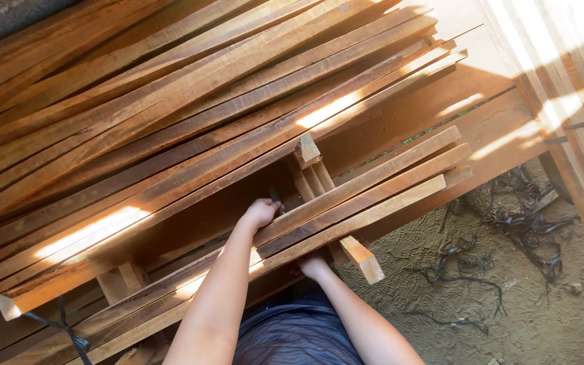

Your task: Bundling thin wooden planks together and tying them securely with plastic strips.

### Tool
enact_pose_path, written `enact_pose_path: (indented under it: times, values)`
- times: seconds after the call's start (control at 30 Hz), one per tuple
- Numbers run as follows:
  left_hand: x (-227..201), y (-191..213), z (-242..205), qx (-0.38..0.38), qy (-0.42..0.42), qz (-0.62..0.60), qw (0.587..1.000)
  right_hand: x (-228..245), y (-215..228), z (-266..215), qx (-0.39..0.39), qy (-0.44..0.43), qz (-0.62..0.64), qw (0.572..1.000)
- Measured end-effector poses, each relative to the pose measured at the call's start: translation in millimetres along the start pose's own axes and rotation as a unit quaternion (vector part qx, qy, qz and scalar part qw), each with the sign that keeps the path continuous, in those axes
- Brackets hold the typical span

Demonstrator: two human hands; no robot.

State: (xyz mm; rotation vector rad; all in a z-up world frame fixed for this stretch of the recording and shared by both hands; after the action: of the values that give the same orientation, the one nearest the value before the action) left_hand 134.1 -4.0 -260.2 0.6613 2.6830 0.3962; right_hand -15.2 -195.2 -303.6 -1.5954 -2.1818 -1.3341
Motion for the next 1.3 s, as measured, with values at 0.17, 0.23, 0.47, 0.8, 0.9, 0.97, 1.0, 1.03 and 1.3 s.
enact_pose_path:
  times: [0.17, 0.23, 0.47, 0.8, 0.9, 0.97, 1.0, 1.03, 1.3]
  values:
    - [-70, 58, -102, -0.071, -0.152, -0.118, 0.979, -19, -23, -40, 0.005, -0.103, 0.186, 0.977]
    - [-88, 77, -148, -0.101, -0.215, -0.125, 0.963, 20, 79, -88, -0.074, -0.136, 0.263, 0.952]
    - [-77, 86, -210, -0.099, -0.297, -0.169, 0.935, 132, 247, -182, -0.296, 0.059, 0.215, 0.929]
    - [-42, 93, -188, -0.175, -0.31, -0.139, 0.924, 88, 264, -65, -0.354, 0.083, 0.703, 0.611]
    - [-40, 89, -191, -0.174, -0.316, -0.136, 0.923, 88, 259, -46, -0.39, 0.04, 0.581, 0.713]
    - [-51, 89, -201, -0.164, -0.331, -0.129, 0.92, 93, 269, -46, -0.404, 0.039, 0.412, 0.816]
    - [-57, 87, -207, -0.156, -0.346, -0.123, 0.917, 101, 275, -47, -0.4, 0.038, 0.227, 0.887]
    - [-59, 85, -207, -0.155, -0.348, -0.122, 0.916, 103, 275, -46, -0.401, 0.037, 0.227, 0.887]
    - [-16, 74, -130, -0.04, -0.089, -0.305, 0.947, 121, 290, -57, -0.425, 0.079, 0.18, 0.883]
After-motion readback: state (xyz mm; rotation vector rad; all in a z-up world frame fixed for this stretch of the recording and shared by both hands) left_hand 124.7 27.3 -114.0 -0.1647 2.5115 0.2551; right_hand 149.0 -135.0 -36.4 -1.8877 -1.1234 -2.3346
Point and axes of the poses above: each hand's wrist, its own z-axis towards the middle knuckle, its own y-axis out of the back of the hand, x = y × z, the point moved 7 cm from there along z, towards the middle knuckle, and after that the axes turned 12 degrees about y, right-handed, at the moved point
